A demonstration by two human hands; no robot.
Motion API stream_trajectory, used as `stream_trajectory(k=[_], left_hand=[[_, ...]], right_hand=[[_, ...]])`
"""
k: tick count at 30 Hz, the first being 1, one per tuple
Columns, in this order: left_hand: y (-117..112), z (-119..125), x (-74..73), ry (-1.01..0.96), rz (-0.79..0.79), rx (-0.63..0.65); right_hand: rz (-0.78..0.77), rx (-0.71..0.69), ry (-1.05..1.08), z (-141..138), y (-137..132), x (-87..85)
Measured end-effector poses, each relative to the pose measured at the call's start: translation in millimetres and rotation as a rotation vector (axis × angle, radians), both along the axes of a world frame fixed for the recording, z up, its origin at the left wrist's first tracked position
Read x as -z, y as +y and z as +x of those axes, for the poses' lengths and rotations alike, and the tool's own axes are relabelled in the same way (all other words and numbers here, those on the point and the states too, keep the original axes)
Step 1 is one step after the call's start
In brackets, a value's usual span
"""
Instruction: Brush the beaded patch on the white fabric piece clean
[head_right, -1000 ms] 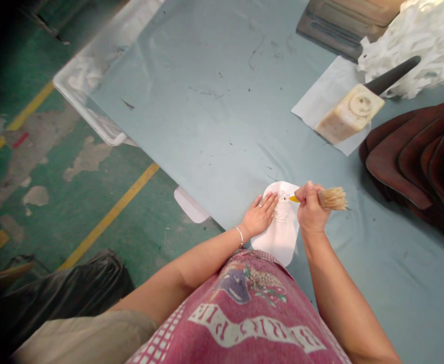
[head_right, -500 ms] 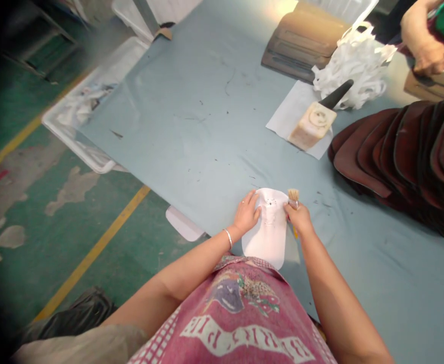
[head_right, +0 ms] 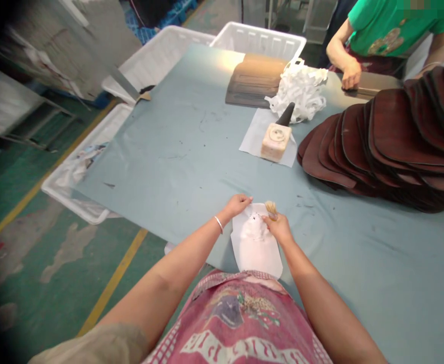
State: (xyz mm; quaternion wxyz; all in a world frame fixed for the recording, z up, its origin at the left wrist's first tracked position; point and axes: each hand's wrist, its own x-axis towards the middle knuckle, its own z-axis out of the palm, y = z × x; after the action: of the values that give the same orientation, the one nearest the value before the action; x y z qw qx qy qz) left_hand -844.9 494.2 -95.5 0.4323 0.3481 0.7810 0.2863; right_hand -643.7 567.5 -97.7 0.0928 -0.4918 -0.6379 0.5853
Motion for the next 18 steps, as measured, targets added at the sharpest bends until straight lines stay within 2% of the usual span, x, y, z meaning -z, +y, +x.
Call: stream_trajectory(k=[10,14,18], left_hand=[[26.0,-14.9,-13.9,-0.435,-0.214,0.209],[30.9,-17.5,-13.2,-0.427,-0.271,0.25],[23.2,-16.4,-10.5,-0.292,-0.33,0.212]], right_hand=[[0.097,-0.015,0.056,11.7,-9.7,-30.7],[0.193,-0.028,0.069,14.0,-14.2,-44.6],[0.334,-0.064,0.107,18.2,-26.0,-77.7]])
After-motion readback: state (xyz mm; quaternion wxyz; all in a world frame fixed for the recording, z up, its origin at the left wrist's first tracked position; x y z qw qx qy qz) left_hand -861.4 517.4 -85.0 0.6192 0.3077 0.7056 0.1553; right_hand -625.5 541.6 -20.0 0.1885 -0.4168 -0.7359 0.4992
